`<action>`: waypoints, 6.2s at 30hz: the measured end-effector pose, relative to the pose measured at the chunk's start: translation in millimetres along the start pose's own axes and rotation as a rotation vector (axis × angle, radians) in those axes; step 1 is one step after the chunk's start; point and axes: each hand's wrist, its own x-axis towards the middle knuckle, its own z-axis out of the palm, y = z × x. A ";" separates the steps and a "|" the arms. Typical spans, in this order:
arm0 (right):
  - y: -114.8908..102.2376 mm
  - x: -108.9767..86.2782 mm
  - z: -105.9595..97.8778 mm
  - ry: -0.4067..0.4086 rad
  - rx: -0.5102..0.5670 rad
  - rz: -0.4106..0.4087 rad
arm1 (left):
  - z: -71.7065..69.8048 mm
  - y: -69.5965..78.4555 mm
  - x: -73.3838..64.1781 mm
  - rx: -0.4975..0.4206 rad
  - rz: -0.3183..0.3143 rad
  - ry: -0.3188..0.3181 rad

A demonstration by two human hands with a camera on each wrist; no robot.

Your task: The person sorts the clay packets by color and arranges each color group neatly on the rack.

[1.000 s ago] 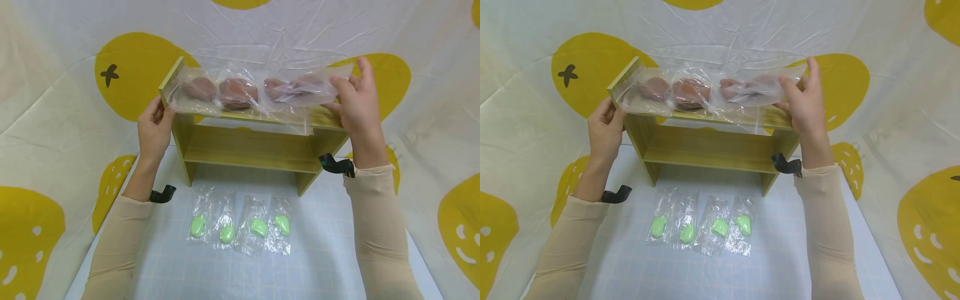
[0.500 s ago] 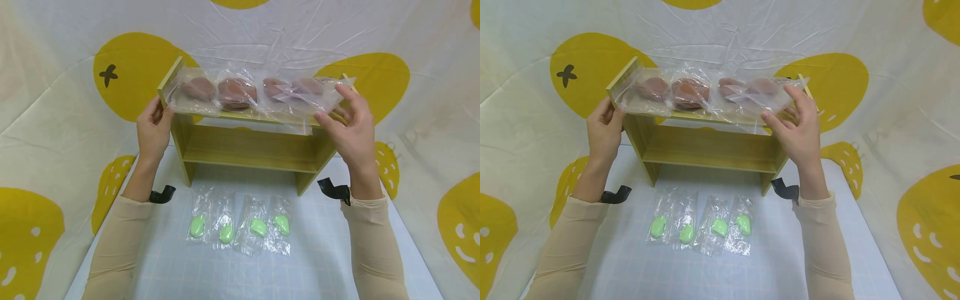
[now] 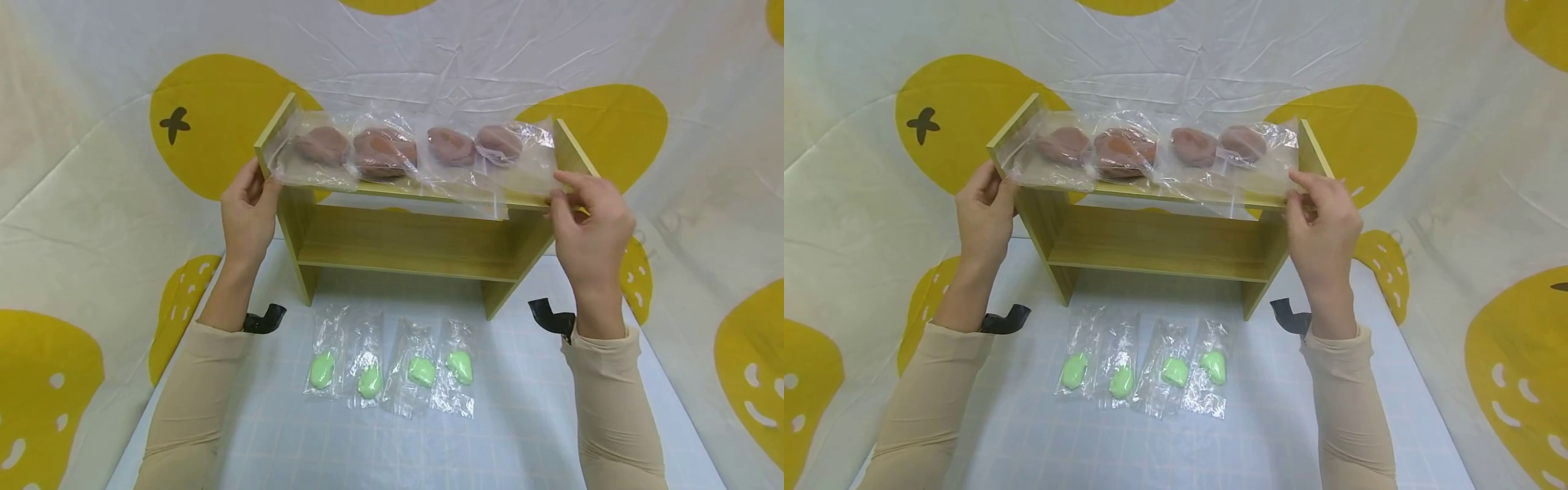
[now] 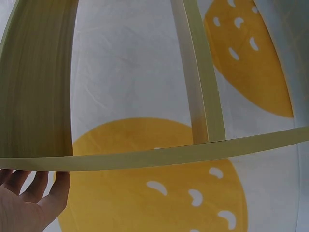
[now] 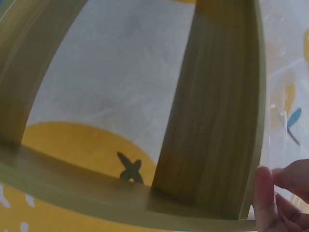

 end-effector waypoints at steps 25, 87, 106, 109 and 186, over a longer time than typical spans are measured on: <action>13.9 -9.7 -1.6 0.167 -0.148 -0.193 | -0.5 2.9 -0.7 0.035 0.006 -0.008; -4.5 -127.5 76.2 -0.293 0.339 0.036 | 2.3 6.5 -2.5 0.069 -0.015 0.015; 18.8 -155.3 111.0 -0.753 0.898 0.715 | 1.9 4.1 -1.9 0.058 0.001 0.009; 20.3 -160.5 117.8 -0.798 0.868 0.738 | 2.0 4.3 -1.9 0.064 -0.001 0.009; 145.2 -185.1 70.0 -0.999 0.403 0.626 | 3.3 -0.8 1.0 0.009 0.019 0.017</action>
